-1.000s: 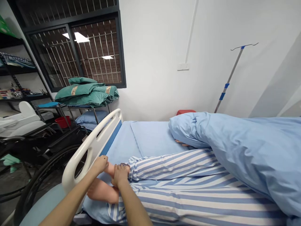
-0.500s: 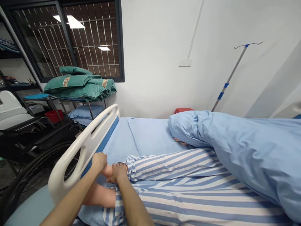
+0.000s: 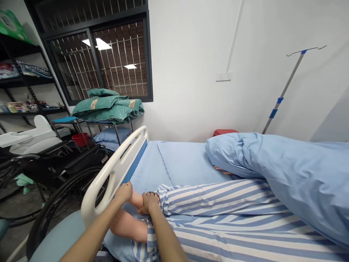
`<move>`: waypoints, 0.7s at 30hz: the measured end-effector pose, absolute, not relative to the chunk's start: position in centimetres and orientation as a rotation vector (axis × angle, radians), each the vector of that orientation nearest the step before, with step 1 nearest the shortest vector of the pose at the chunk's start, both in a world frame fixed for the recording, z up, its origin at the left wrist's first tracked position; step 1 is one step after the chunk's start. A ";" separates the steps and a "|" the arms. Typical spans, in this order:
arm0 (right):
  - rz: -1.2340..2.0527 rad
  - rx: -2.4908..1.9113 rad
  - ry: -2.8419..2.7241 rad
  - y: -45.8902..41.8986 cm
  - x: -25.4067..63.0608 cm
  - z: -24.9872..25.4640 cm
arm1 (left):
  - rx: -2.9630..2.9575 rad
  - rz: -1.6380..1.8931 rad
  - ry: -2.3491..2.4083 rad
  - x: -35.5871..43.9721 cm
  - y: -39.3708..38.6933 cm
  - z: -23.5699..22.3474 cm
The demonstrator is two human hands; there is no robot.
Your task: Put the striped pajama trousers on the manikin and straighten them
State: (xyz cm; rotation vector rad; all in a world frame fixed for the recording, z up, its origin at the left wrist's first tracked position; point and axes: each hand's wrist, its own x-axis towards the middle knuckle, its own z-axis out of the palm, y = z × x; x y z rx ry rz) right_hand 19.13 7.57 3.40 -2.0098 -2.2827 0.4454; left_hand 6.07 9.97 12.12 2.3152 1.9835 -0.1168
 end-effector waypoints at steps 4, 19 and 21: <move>0.440 -2.010 -2.263 7.6 19.2 3.1 | 2.380 -0.149 1.979 5.4 9.2 12.7; 0.404 -1.967 -2.254 7.0 19.2 3.4 | 2.211 -0.027 2.180 9.1 11.7 10.9; 0.406 -1.969 -2.260 7.0 19.2 3.4 | 2.210 -0.064 2.181 9.3 12.1 10.3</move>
